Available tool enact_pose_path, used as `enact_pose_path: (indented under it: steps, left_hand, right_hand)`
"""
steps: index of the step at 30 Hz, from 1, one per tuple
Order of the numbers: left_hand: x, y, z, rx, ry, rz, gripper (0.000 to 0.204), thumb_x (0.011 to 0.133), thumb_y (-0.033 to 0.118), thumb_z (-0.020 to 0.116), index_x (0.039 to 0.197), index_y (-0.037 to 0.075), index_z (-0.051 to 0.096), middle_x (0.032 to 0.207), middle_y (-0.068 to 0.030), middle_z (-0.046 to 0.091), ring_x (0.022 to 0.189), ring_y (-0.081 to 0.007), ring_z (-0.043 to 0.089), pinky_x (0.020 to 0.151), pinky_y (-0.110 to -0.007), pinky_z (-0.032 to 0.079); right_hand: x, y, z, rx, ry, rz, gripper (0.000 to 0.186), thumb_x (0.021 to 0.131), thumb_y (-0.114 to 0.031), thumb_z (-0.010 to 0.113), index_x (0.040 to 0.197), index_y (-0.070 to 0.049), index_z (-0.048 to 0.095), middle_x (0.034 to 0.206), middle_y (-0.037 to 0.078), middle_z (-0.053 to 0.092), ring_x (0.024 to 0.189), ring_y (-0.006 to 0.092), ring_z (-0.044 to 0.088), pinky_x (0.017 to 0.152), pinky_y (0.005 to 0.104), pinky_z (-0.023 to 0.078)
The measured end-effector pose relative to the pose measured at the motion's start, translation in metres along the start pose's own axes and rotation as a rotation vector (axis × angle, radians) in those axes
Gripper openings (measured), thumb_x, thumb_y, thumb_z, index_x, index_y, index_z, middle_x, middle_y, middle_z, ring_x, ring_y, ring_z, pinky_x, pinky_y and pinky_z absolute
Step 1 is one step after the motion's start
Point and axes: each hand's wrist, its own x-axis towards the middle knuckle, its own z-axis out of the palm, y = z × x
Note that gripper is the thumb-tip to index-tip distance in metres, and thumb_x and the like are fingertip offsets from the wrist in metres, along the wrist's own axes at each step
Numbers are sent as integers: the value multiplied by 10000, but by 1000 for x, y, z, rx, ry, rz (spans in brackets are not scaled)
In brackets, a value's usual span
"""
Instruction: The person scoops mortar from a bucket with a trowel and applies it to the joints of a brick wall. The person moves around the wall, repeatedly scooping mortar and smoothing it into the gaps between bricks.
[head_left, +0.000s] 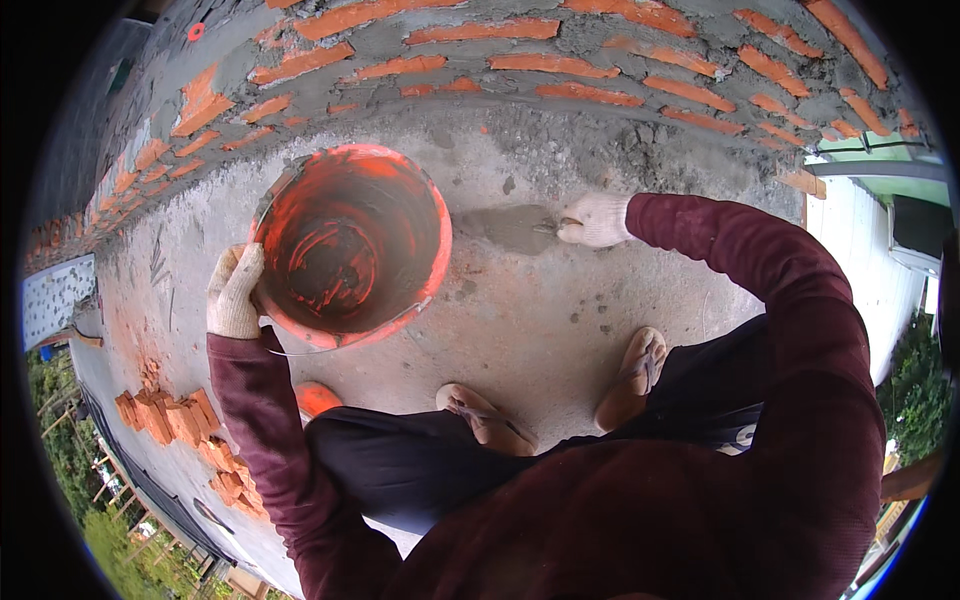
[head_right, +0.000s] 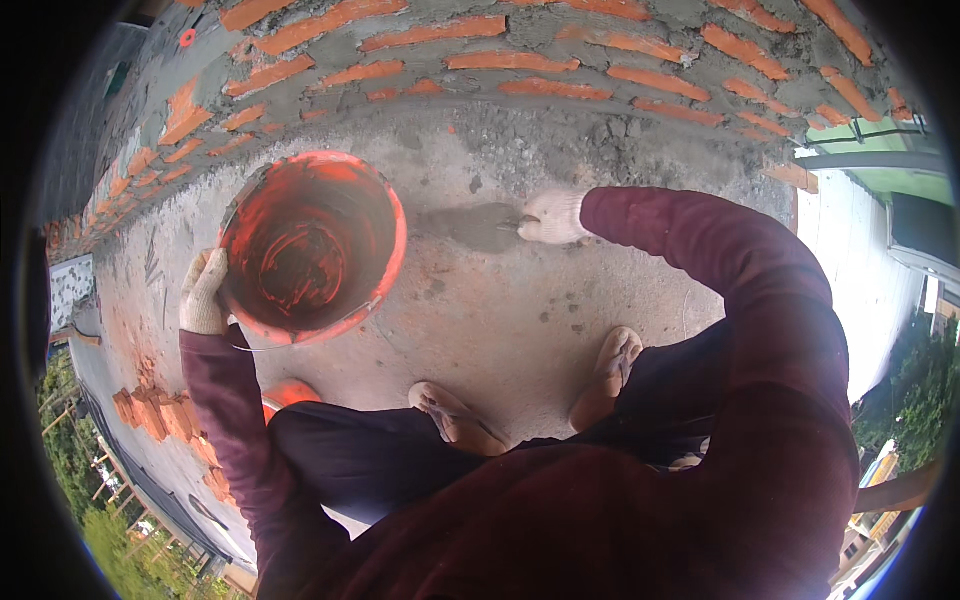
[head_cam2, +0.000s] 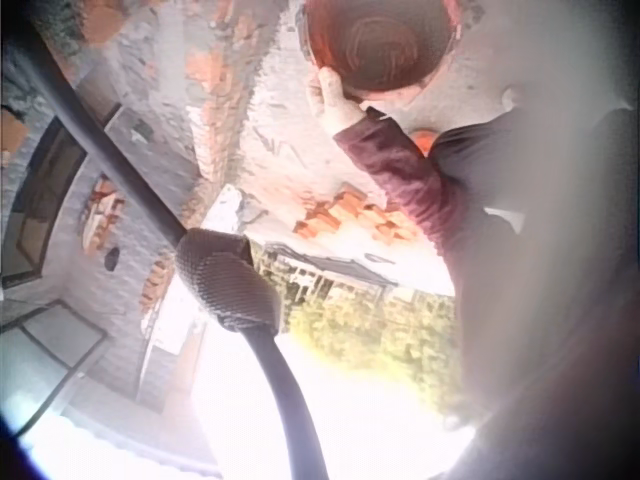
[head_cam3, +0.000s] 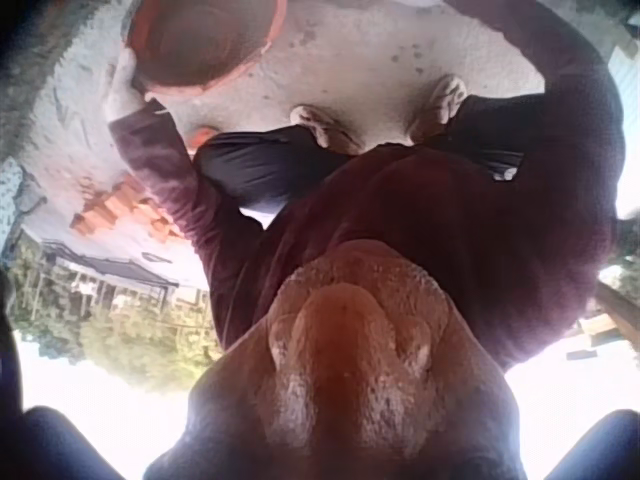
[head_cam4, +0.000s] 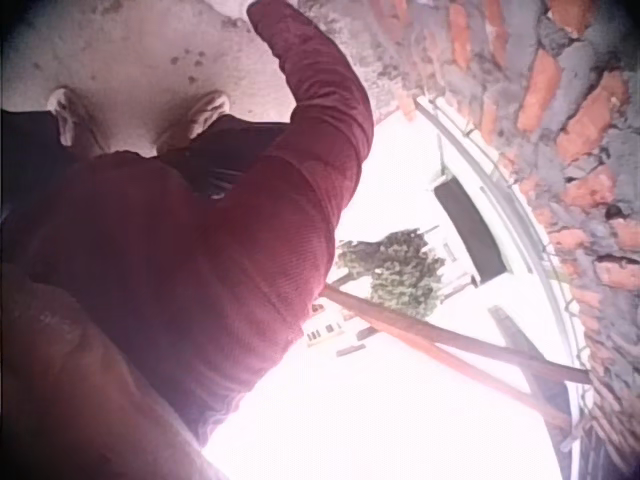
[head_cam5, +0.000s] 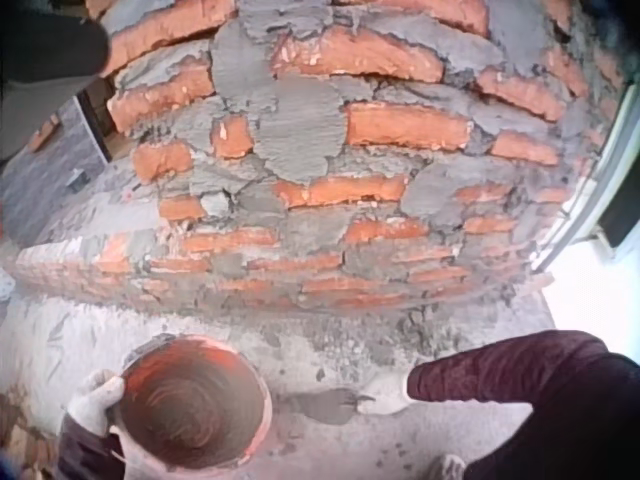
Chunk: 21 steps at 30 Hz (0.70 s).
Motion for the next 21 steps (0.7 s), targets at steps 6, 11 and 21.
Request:
enact_pose_path:
  steps: [6,11,21]
  left_hand:
    - [-16,-19,33,32,-195,-265,190,996,226,616,1042,42,627,867,8,630,711,-76,575,634,-227,467]
    - [-26,-34,49,71,-162,-283,234,948,301,660,930,69,634,678,13,593,501,-84,527,437,-238,392]
    - [4,-71,78,-185,-98,-396,261,948,268,662,784,94,558,543,-19,500,364,-128,429,336,-282,273]
  right_hand:
    - [-19,45,-1,16,3,171,521,982,-450,483,1177,-6,675,1133,236,685,1008,391,669,910,473,509]
    - [-1,22,-61,398,39,461,552,978,-474,505,1219,-3,664,1185,235,673,1079,388,656,944,472,498]
    - [40,61,-67,-5,285,299,547,927,-482,526,1238,-59,681,1257,201,661,1201,361,610,1004,445,482]
